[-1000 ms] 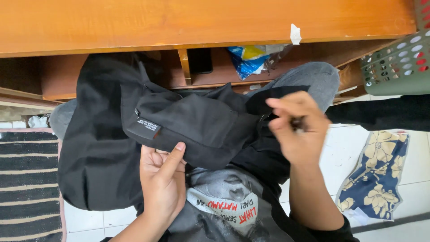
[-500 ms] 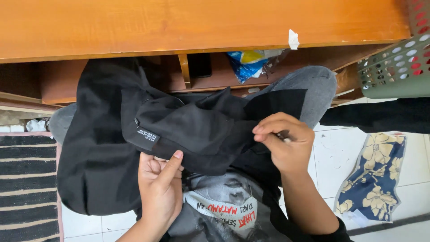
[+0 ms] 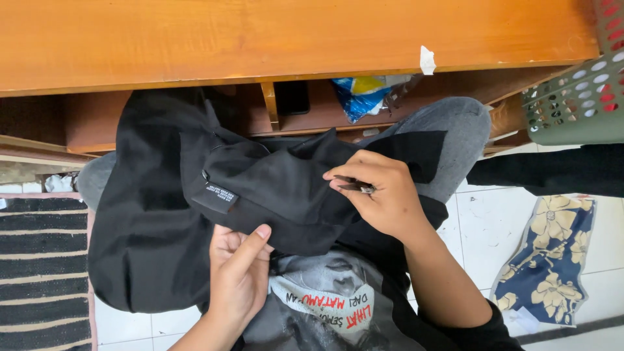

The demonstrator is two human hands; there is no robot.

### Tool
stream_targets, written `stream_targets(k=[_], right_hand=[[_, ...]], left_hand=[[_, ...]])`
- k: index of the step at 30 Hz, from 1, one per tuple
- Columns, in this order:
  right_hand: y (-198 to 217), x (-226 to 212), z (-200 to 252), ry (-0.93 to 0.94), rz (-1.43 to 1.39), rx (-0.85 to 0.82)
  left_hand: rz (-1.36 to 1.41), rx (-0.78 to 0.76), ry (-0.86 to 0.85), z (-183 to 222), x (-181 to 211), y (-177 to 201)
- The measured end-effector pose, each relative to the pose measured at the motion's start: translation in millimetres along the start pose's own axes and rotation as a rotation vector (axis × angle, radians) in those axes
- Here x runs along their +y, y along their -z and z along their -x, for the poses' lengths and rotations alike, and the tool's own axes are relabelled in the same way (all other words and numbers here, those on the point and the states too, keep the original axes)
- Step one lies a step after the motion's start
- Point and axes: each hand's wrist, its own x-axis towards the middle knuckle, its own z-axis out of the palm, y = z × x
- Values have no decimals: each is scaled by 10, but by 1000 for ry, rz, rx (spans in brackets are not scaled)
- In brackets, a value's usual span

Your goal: Trimming loose threads from a black garment using thread nippers

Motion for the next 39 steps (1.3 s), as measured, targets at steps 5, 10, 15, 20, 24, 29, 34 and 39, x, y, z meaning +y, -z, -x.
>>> stream_targets(k=[5, 10, 15, 20, 24, 29, 34, 39], right_hand=[[-62, 43, 95, -23, -8, 156], [-75, 116, 229, -80, -280, 350], [452, 494, 749, -58, -550, 633], [1015, 854, 1348, -267, -413, 943], [1144, 920, 1507, -427, -342, 1154], [1137, 1027, 1445, -514, -207, 1252], [974, 731, 1116, -195, 286, 1175], [539, 361, 827, -133, 53, 904]], left_hand=[[-140, -254, 269, -65, 137, -281], [-472, -76, 276, -66, 107, -381], [41, -265, 405, -119, -7, -90], [396, -599, 276, -72, 20, -59], [597, -594, 2, -115, 90, -213], [528, -669, -148, -417, 130, -260], [583, -754, -44, -359, 180, -217], [647, -726, 46, -198, 144, -161]])
